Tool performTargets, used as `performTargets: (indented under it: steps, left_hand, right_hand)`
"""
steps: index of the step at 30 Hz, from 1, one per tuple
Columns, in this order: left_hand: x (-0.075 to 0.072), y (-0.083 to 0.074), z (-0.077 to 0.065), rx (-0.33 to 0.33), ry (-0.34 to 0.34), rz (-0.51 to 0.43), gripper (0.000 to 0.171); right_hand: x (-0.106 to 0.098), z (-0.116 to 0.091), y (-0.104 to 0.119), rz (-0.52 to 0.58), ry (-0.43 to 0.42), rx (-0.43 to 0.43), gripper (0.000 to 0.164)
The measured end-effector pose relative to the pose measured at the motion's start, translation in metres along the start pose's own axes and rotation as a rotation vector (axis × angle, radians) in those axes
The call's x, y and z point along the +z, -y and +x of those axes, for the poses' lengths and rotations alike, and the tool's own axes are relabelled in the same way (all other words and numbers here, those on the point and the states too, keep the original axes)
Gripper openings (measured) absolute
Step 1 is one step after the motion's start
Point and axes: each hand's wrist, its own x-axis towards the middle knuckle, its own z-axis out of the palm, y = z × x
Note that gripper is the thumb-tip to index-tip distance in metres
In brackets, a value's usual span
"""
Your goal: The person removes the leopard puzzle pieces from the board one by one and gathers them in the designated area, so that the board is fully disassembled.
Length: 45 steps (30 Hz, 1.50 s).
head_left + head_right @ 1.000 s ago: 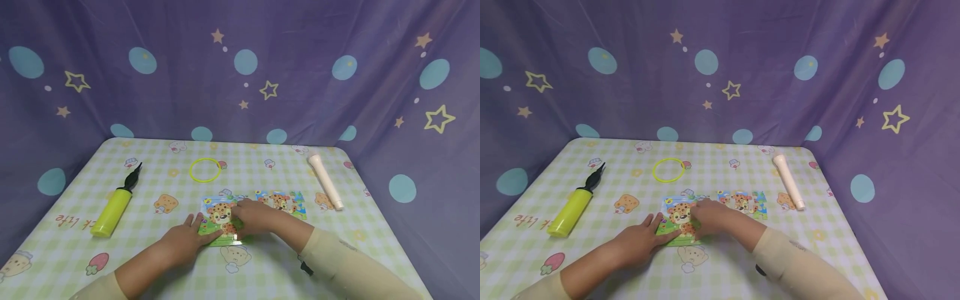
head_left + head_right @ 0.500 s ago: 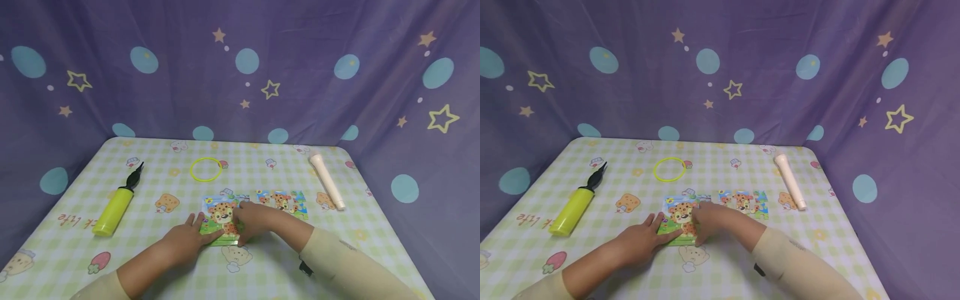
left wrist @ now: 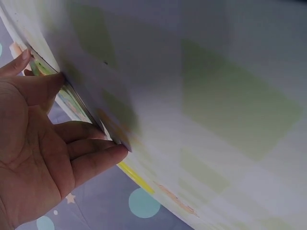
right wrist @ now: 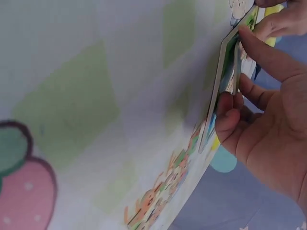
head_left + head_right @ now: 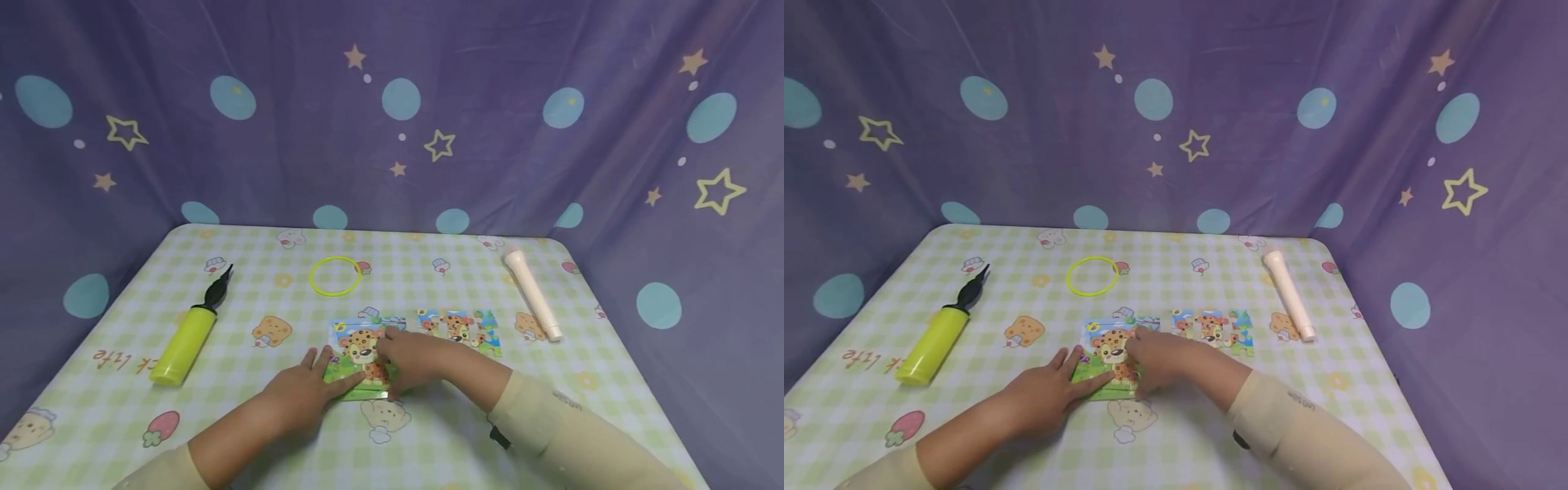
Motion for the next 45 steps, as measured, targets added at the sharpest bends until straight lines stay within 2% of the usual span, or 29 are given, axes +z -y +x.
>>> performTargets:
  steps: [4,11,18,23,28,34,45]
  left_hand:
    - [0.001,0.000,0.001,0.001,-0.006,0.009,0.097]
    - [0.000,0.000,0.001,0.007,-0.013,0.014,0.096]
    - [0.000,0.001,0.002,0.001,0.003,0.019,0.090]
    - [-0.002,0.001,0.003,-0.003,0.009,0.021,0.093]
    - [0.000,-0.002,0.004,-0.005,0.012,0.007,0.092]
    - [-0.004,-0.004,0.002,-0.011,0.030,-0.006,0.090]
    - [-0.005,-0.006,0.004,-0.033,0.050,-0.018,0.091]
  right_hand:
    - [0.000,0.001,-0.002,-0.004,-0.019,-0.022,0.041]
    - [0.004,-0.001,0.003,-0.260,-0.127,-0.094,0.028]
    - [0.011,-0.004,0.001,-0.388,-0.222,-0.189,0.033]
    - [0.009,-0.004,0.003,-0.456,-0.228,-0.205,0.032]
    - [0.011,-0.003,0.007,-0.477,-0.217,-0.185,0.026]
    - [0.013,0.000,0.004,-0.442,-0.225,-0.185,0.033]
    - [0.010,-0.001,0.000,-0.414,-0.250,-0.223,0.033]
